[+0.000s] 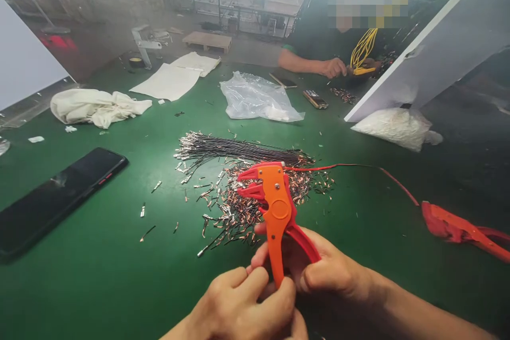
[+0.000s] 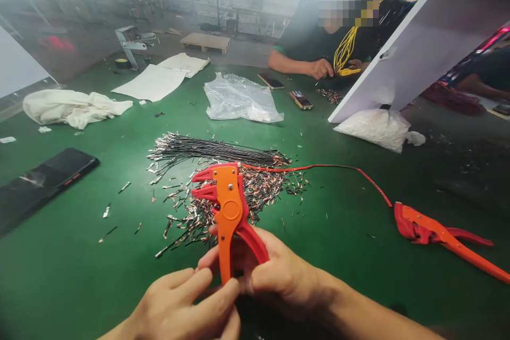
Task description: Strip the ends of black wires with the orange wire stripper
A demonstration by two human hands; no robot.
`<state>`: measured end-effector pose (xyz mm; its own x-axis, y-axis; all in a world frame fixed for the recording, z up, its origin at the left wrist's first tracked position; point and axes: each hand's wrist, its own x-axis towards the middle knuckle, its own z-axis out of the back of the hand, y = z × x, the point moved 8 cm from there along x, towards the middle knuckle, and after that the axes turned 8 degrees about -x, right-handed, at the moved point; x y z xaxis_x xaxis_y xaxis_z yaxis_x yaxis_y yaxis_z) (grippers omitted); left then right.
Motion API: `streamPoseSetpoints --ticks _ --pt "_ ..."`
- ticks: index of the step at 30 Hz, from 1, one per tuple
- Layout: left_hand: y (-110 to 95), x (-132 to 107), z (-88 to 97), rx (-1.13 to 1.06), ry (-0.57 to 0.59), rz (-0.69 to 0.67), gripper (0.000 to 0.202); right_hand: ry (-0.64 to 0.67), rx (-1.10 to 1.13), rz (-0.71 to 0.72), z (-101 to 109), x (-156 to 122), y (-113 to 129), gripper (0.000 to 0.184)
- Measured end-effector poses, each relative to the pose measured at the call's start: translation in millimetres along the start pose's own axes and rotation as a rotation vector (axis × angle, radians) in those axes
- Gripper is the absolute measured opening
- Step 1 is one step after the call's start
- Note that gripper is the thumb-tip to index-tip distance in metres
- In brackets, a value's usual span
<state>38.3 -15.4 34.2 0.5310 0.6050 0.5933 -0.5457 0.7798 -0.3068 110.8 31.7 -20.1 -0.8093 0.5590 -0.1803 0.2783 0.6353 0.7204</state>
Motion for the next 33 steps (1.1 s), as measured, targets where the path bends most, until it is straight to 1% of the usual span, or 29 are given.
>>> streamPoseSetpoints --ticks 1,2,4,5,7,8,10,11,12,13,15,17,19,22,26,28,30,33 --pt "3 -3 -1.5 0.006 -0.036 0.043 0.010 0.014 0.002 -0.017 -2 0 -2 0.063" --pt "3 -6 -4.8 -0.012 -0.038 0.052 0.009 0.025 -0.001 -0.032 -3 1 -3 0.062" --pt "3 -10 -8.3 -0.072 -0.023 0.061 0.013 0.034 -0.012 -0.036 -4 1 -4 0.058" --pt "4 -11 -6.9 -0.117 -0.020 0.069 0.014 0.038 -0.010 -0.029 -4 1 -3 0.057" --pt "8 -9 4.6 -0.197 -0.058 0.099 0.012 0.043 0.020 -0.012 -2 -1 -2 0.056" --pt "16 -8 13.2 -0.221 -0.099 0.172 0.012 0.043 0.042 -0.012 -1 -1 -2 0.057" --pt "25 -4 32.4 -0.210 -0.196 0.181 0.015 0.038 0.090 -0.015 1 -3 -2 0.062" --pt "34 -2 38.4 -0.253 -0.231 0.227 0.019 0.032 0.106 -0.013 2 -4 -1 0.064" --pt "44 -3 45.7 -0.316 -0.315 0.280 0.021 0.025 0.112 -0.006 3 -5 0 0.066" --pt "55 -6 53.3 -0.349 -0.434 0.343 0.022 0.024 0.110 0.001 2 -6 2 0.067" --pt "72 -9 50.7 -0.380 -0.484 0.474 0.018 0.021 0.102 0.009 1 -7 4 0.067" --pt "80 -12 42.7 -0.397 -0.478 0.567 0.013 0.028 0.108 -0.010 -2 -9 3 0.066" --pt "81 -13 35.8 -0.425 -0.464 0.605 0.010 0.038 0.134 -0.041 -4 -10 0 0.062" --pt "77 -13 30.4 -0.481 -0.457 0.619 0.010 0.057 0.155 -0.085 -8 -11 -5 0.059" --pt "75 -11 22.5 -0.563 -0.412 0.645 0.014 0.103 0.138 -0.140 -12 -14 -12 0.066" --pt "74 -11 18.6 -0.593 -0.396 0.659 0.019 0.119 0.133 -0.174 -13 -16 -15 0.065" --pt "72 -11 14.9 -0.622 -0.386 0.670 0.021 0.120 0.147 -0.190 -13 -17 -17 0.061" --pt "69 -11 8.5 -0.660 -0.360 0.679 0.019 0.123 0.184 -0.192 -13 -17 -19 0.052"
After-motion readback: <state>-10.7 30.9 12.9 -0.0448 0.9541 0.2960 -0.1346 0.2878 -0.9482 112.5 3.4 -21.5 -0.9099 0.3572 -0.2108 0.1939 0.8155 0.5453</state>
